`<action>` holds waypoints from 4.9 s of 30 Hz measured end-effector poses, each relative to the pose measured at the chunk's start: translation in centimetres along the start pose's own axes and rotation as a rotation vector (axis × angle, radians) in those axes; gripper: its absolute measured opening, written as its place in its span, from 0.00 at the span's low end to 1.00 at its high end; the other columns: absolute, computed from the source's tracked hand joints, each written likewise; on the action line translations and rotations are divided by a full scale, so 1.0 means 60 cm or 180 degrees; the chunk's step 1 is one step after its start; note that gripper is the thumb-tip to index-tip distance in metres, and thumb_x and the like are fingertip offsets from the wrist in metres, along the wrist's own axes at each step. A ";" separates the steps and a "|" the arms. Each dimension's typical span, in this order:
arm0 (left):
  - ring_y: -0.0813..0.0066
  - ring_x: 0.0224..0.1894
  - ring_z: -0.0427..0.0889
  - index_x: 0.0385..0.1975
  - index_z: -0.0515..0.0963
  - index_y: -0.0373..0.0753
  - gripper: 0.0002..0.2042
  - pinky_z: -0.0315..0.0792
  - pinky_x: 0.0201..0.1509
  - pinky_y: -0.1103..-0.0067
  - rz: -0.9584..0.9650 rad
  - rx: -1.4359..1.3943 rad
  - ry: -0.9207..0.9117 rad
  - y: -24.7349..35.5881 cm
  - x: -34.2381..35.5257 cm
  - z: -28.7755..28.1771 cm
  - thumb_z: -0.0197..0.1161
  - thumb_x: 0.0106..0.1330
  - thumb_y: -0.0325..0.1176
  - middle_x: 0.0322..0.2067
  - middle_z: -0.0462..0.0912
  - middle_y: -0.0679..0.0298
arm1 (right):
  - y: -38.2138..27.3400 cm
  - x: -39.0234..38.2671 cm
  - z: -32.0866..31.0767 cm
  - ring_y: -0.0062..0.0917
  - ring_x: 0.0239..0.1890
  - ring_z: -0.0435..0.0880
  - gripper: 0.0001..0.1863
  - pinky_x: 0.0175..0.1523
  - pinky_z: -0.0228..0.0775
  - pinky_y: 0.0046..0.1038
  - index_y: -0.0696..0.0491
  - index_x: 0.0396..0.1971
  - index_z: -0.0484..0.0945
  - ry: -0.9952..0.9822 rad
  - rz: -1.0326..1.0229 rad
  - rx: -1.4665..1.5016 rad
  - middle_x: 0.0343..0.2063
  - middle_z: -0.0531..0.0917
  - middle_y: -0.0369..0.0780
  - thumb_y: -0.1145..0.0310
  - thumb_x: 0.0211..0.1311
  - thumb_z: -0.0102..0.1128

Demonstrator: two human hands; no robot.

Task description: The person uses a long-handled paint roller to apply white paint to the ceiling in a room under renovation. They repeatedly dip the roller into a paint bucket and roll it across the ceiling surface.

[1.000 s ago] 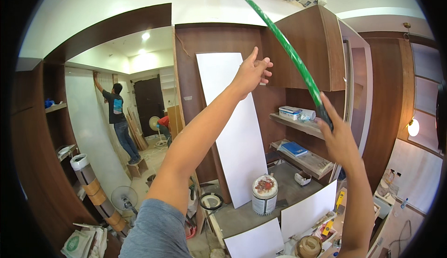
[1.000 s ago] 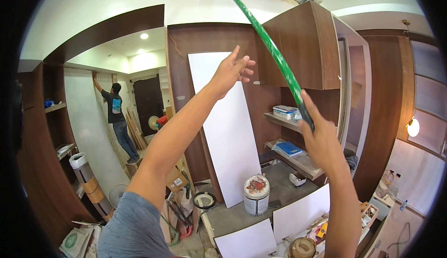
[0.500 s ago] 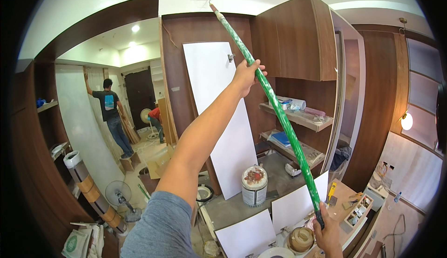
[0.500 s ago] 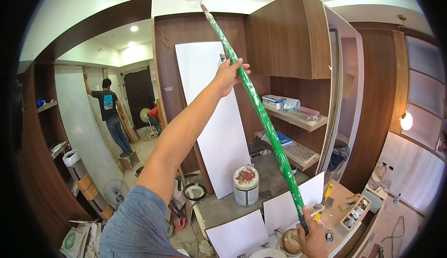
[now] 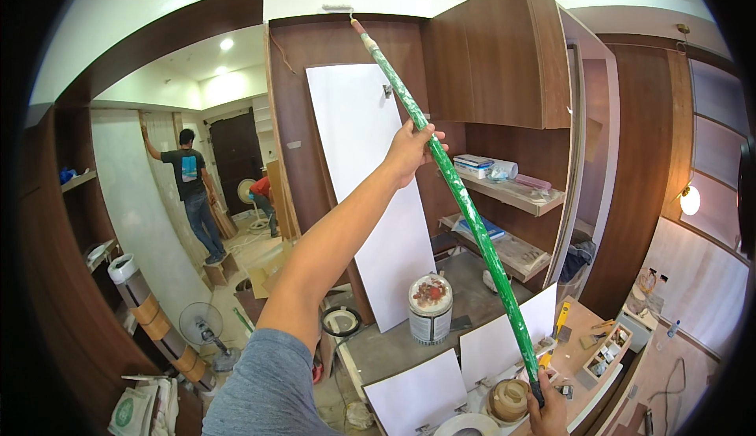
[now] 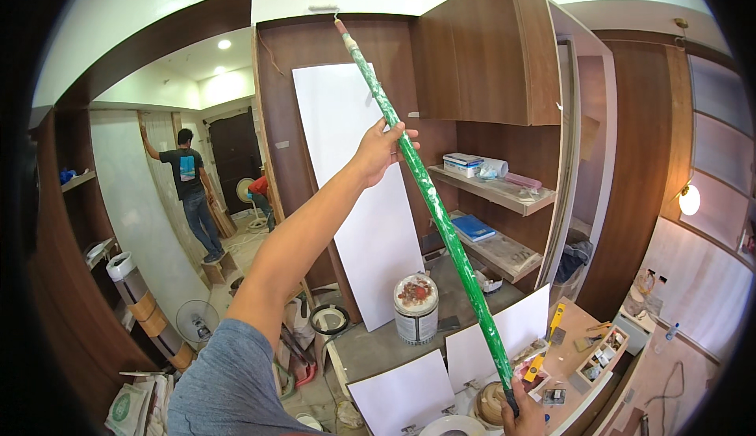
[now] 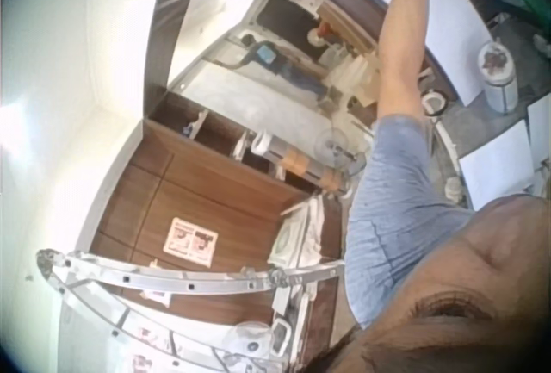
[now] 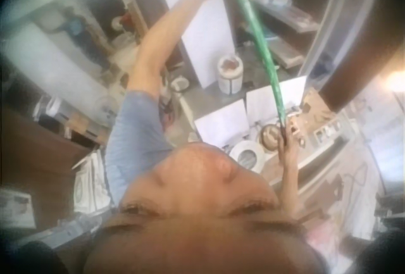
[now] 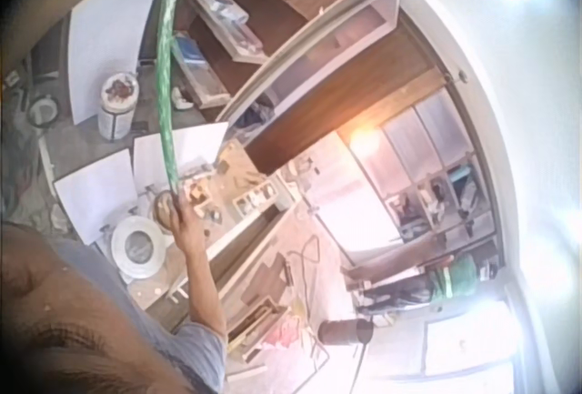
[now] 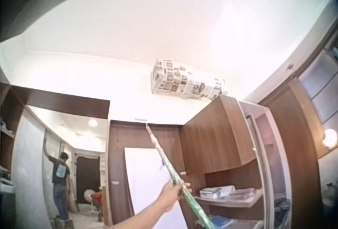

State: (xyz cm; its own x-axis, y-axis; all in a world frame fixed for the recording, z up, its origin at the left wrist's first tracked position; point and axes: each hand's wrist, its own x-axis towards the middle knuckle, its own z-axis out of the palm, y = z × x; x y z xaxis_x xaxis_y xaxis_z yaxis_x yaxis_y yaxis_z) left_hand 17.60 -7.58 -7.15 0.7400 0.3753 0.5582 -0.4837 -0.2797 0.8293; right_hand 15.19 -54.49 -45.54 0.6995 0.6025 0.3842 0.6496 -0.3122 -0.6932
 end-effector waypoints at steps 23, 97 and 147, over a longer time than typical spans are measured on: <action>0.67 0.44 0.85 0.79 0.30 0.36 0.41 0.82 0.52 0.71 0.0244 0.0395 -0.0531 0.105 -0.102 -0.060 0.53 0.81 0.40 0.51 0.82 0.50 | -0.367 0.334 -0.135 0.40 0.34 0.81 0.36 0.49 0.74 0.34 0.38 0.76 0.61 0.0855 -0.0971 0.0111 0.36 0.83 0.53 0.73 0.70 0.57; 0.60 0.59 0.80 0.79 0.31 0.38 0.41 0.78 0.62 0.66 0.0107 -0.0064 -0.0681 0.078 -0.093 -0.048 0.53 0.81 0.45 0.62 0.75 0.49 | -0.238 0.161 -0.066 0.52 0.32 0.86 0.36 0.39 0.76 0.43 0.45 0.75 0.64 0.0714 -0.0546 -0.0474 0.27 0.84 0.55 0.70 0.67 0.62; 0.62 0.56 0.82 0.80 0.32 0.40 0.38 0.79 0.59 0.68 0.0260 0.0242 -0.0611 0.152 -0.184 -0.177 0.49 0.83 0.42 0.63 0.75 0.48 | -0.639 0.515 -0.207 0.55 0.40 0.84 0.38 0.50 0.73 0.46 0.38 0.78 0.54 0.1108 -0.1399 -0.0377 0.36 0.82 0.60 0.66 0.70 0.54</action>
State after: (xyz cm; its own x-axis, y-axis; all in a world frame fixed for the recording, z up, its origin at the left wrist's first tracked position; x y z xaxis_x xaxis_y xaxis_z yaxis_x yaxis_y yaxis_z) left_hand 0.06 -4.91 -5.50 0.7787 0.1757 0.6023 -0.5144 -0.3710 0.7732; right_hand 15.60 -32.98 0.49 0.3998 0.4231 0.8131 0.9166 -0.1792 -0.3575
